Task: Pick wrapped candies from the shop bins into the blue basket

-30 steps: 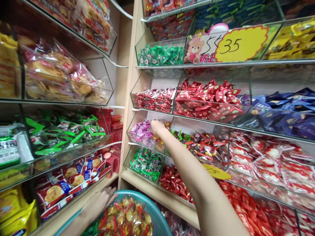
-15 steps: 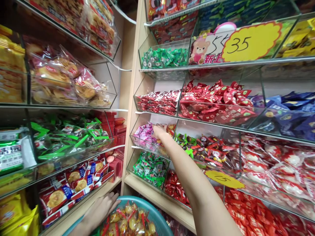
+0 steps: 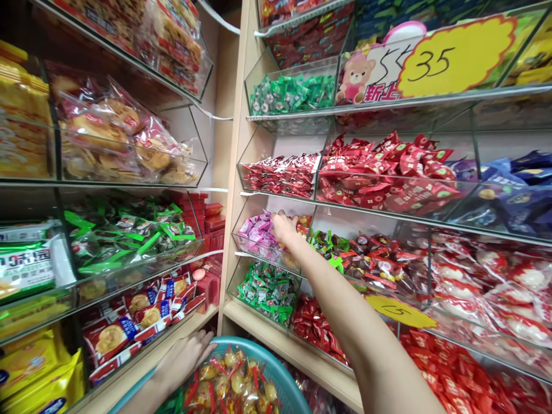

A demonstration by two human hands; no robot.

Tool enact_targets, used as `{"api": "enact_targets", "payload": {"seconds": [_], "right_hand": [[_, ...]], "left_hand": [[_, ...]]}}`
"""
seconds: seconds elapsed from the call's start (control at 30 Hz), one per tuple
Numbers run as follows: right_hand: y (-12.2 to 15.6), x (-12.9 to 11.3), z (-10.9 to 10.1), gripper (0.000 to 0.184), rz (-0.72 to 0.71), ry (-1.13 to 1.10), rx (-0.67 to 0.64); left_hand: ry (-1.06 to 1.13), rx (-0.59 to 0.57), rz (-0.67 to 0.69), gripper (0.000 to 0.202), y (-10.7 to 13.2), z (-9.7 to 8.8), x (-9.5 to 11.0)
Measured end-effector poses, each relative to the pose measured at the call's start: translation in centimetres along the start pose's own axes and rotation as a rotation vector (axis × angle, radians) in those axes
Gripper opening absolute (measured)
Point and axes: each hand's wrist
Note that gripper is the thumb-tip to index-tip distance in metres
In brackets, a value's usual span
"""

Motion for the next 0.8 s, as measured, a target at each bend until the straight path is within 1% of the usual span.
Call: {"api": "enact_targets", "payload": {"seconds": [0.13,0.23,0.33,0.4,0.47,0.5,0.6,0.63,0.67,0.73,0.77,0.8], "right_hand": [[1.4,0.4,-1.3,0.025,-0.056,-0.016,0.094],[3.6,0.5,-2.6,0.020,-0.176,-0.055,0.214],[7.7,0.0,-3.4,0.021,-0.336,-0.186,0.297],[11.4,-0.6,-3.4,0.027,-0.442,-0.328,0.281],[15.7,-1.1,-2.5,0.032,-0.499,-0.470,0.185],[17.9,-1.3,-1.7,0.034,-0.497,-0.530,0.116],[24.0,-1.8,1.9,0.036,-0.400,-0.685,-0.146],[25.7,-1.9,3.2,0.039,-0.356,-0.734,-0.272],[27.2,-2.0,4.5,0.042,-0.313,-0.775,-0.407],[29.5,-2.3,6.5,0.043,-0.318,-0.813,-0.669],[30.4,-2.5,7.2,0.040,-0.345,-0.821,-0.766],[31.1,-2.7,7.6,0.035,-0.382,-0.824,-0.834]], "left_hand": [[0.010,0.004,0.009,0.045,-0.1,0.2,-0.2],[0.021,0.019,0.002,0.047,-0.2,0.3,-0.2],[0.019,0.028,0.014,0.046,-0.1,0.3,-0.1],[0.017,0.033,0.029,0.045,-0.1,0.3,0.0],[0.018,0.032,0.030,0.046,0.0,0.3,0.0],[0.016,0.030,0.029,0.046,0.0,0.3,0.1],[0.003,0.029,0.029,0.046,0.1,0.2,0.1],[0.003,0.032,0.030,0.047,0.1,0.2,0.1],[0.005,0.035,0.031,0.048,0.1,0.3,0.1],[0.013,0.041,0.036,0.048,0.1,0.3,0.1],[0.015,0.039,0.038,0.049,0.1,0.3,0.1],[0.015,0.036,0.039,0.048,0.1,0.4,0.1]]}}
Point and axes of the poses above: each hand's wrist, its own y-axis away from the middle knuckle, its own z-axis out of the palm, x = y × z, and after that the axes turned 3 degrees about -y, right-handed
